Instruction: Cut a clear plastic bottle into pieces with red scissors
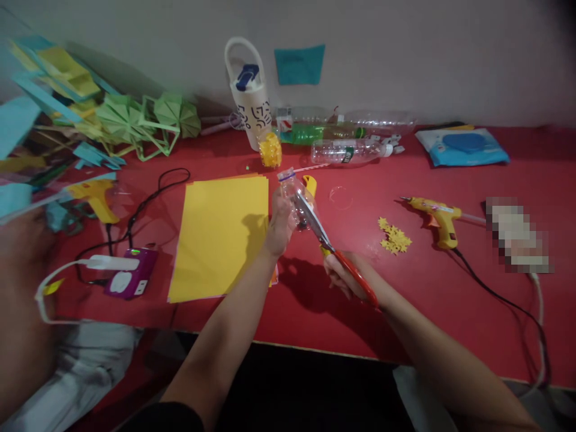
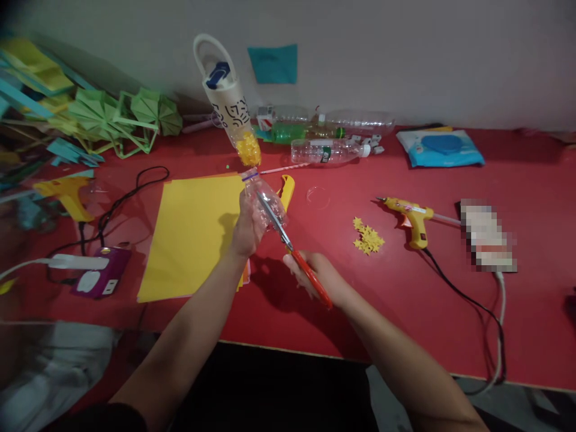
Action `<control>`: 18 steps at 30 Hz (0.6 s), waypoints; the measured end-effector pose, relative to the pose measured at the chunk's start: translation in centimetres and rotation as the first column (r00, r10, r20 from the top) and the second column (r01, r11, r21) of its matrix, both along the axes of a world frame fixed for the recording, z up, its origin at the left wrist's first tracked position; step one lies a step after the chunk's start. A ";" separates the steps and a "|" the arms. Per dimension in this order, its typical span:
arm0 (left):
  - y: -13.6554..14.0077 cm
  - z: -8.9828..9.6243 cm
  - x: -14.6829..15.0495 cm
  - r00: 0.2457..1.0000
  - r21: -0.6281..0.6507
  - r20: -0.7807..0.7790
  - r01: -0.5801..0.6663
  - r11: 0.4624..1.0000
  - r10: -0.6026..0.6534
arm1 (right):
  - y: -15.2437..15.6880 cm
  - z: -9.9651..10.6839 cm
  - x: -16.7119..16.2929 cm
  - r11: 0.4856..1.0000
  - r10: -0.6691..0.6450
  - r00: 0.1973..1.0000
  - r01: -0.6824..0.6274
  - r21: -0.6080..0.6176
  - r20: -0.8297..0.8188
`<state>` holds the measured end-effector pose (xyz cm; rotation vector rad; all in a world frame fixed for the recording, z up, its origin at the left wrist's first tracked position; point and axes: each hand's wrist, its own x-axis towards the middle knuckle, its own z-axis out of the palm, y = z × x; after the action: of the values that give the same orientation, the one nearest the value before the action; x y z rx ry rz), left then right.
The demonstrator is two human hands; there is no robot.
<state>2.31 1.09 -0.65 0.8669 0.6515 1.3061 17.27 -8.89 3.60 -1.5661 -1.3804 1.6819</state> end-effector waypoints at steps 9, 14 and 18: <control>-0.1 0.2 0.1 0.999 0.041 0.012 0.043 0.998 -0.043 | 0.0 0.3 -0.5 0.999 -0.030 1.000 0.030 -0.028 0.007; -0.1 -0.3 -0.1 1.000 0.009 -0.013 0.023 1.000 -0.022 | 0.1 0.0 -0.3 0.999 -0.031 0.999 0.032 -0.030 0.024; -0.4 -1.4 -0.2 0.997 -0.086 -0.079 0.017 0.996 -0.024 | 0.2 -0.3 0.0 0.999 -0.043 0.999 0.043 -0.012 0.009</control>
<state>2.07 0.73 -2.01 0.8570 0.7540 1.2208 17.22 -8.65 3.34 -1.6001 -1.3333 1.6635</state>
